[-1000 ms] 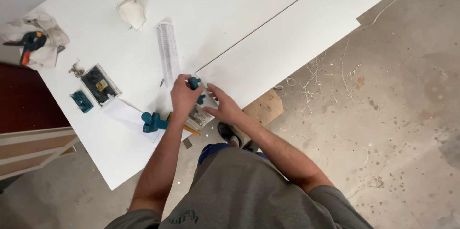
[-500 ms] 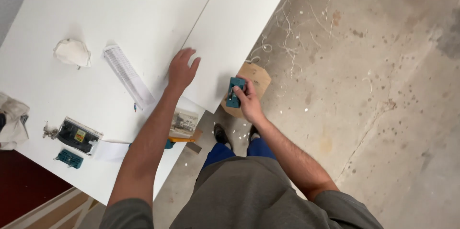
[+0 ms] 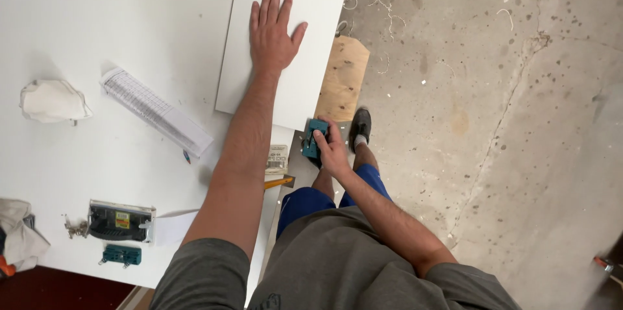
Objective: The person sands the edges of a white board using a sanding block. They then position the board on wooden supports and apply a strip of edge banding. Using a clothes iron, they press the banding onto the edge to adhere it. Finally, they use a small hand tool to trim the excess banding and smooth the edge.
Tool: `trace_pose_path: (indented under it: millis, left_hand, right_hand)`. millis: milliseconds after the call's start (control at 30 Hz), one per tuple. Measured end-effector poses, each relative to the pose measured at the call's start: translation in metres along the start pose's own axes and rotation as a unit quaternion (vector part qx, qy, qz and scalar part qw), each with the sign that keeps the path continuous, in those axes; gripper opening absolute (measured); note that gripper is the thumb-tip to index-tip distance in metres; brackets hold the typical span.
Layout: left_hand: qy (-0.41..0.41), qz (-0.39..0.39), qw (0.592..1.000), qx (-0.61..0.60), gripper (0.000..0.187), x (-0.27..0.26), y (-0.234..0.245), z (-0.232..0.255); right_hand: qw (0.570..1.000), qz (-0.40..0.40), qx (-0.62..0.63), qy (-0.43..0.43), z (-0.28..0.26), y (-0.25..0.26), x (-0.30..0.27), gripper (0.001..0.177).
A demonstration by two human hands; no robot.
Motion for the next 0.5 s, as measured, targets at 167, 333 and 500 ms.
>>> trace_pose_path:
  millis: [167, 333, 500]
  left_hand:
    - [0.008, -0.019, 1.0, -0.004, 0.062, 0.003, 0.001, 0.001]
    - [0.047, -0.077, 0.996, 0.007, 0.067, 0.003, 0.006, 0.003]
    - [0.117, -0.095, 0.988, 0.037, 0.076, -0.001, 0.005, -0.005]
  right_hand:
    - [1.0, 0.025, -0.015, -0.005, 0.0, -0.002, 0.006, 0.043]
    - [0.998, 0.045, -0.05, 0.013, -0.001, -0.004, 0.012, 0.046]
    - [0.995, 0.09, -0.028, 0.033, -0.012, 0.0, 0.025, 0.04]
Point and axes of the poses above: each hand's wrist, its own x-axis towards the middle knuckle, its own y-axis out of the back of the hand, z = x × y, the point moved 9 cm from there along x, towards the middle knuckle, and after that the axes turned 3 degrees about -z, right-handed, at the moved point
